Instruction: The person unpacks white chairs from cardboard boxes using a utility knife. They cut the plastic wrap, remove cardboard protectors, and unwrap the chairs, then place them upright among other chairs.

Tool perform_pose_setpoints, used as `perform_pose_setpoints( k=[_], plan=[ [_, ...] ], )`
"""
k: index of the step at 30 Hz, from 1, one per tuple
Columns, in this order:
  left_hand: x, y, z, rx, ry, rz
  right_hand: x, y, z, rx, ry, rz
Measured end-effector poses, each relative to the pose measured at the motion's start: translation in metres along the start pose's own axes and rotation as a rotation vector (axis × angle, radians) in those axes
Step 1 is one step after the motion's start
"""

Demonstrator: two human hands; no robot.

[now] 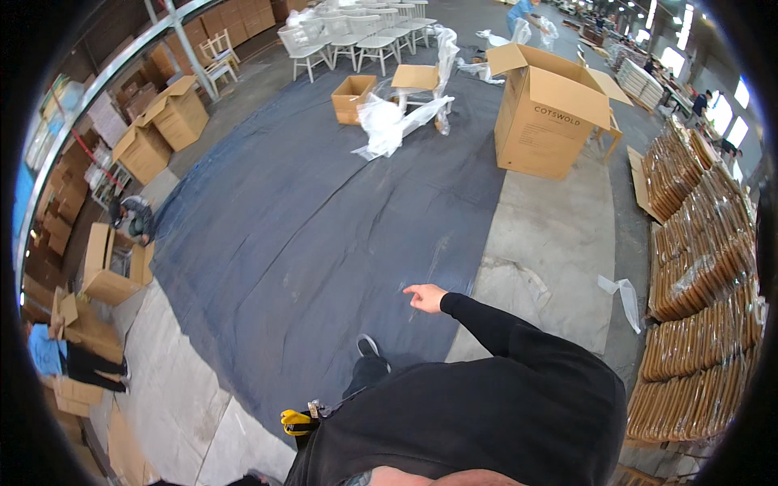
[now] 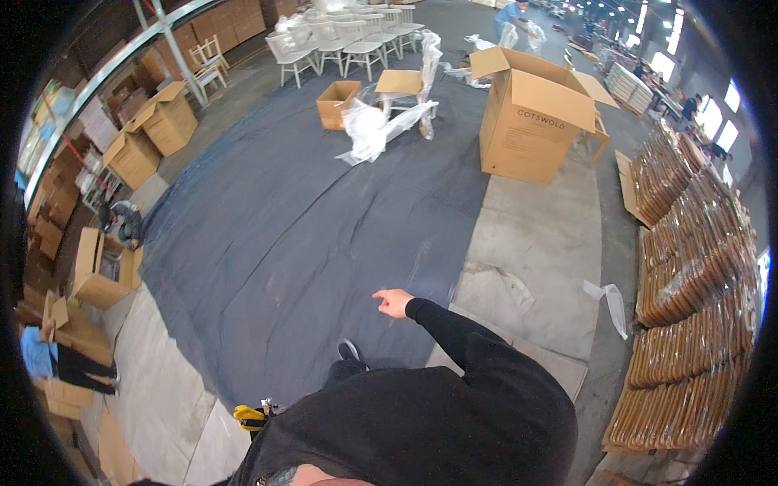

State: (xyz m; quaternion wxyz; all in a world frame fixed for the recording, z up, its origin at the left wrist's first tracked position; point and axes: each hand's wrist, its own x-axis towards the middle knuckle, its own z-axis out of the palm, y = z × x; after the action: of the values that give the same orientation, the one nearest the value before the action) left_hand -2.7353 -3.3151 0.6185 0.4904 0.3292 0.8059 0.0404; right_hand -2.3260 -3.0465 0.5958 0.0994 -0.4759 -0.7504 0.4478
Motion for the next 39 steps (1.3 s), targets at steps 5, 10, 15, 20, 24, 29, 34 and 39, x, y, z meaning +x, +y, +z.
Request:
perform_pose_setpoints(
  k=[5,10,15,20,24,29,34,39],
  plan=[
    [0.123,0.125,-0.048,0.225,-0.133,0.002,0.024,0.117,-0.085,-0.146,0.337,0.212],
    [0.242,0.286,-0.13,0.497,-0.113,0.151,-0.031,0.202,-0.107,-0.079,0.438,1.019],
    [0.35,0.531,-0.151,0.588,-0.017,0.644,-0.077,0.21,-0.059,0.059,0.453,1.327],
    [0.412,0.757,-0.08,0.47,-0.193,0.895,-0.026,0.231,-0.063,0.234,0.039,1.366],
    [0.434,0.832,-0.013,0.431,-0.379,0.793,0.052,0.275,-0.153,0.21,0.193,1.3],
    [0.464,0.857,0.004,0.589,-0.376,0.549,0.188,0.386,-0.44,-0.024,0.335,0.874],
    [0.497,0.91,0.009,0.501,-0.322,0.196,0.352,0.43,-0.683,0.583,1.094,0.543],
    [0.587,1.016,0.008,0.506,-0.283,0.15,0.525,0.436,-0.808,0.697,0.81,0.342]
  ],
)
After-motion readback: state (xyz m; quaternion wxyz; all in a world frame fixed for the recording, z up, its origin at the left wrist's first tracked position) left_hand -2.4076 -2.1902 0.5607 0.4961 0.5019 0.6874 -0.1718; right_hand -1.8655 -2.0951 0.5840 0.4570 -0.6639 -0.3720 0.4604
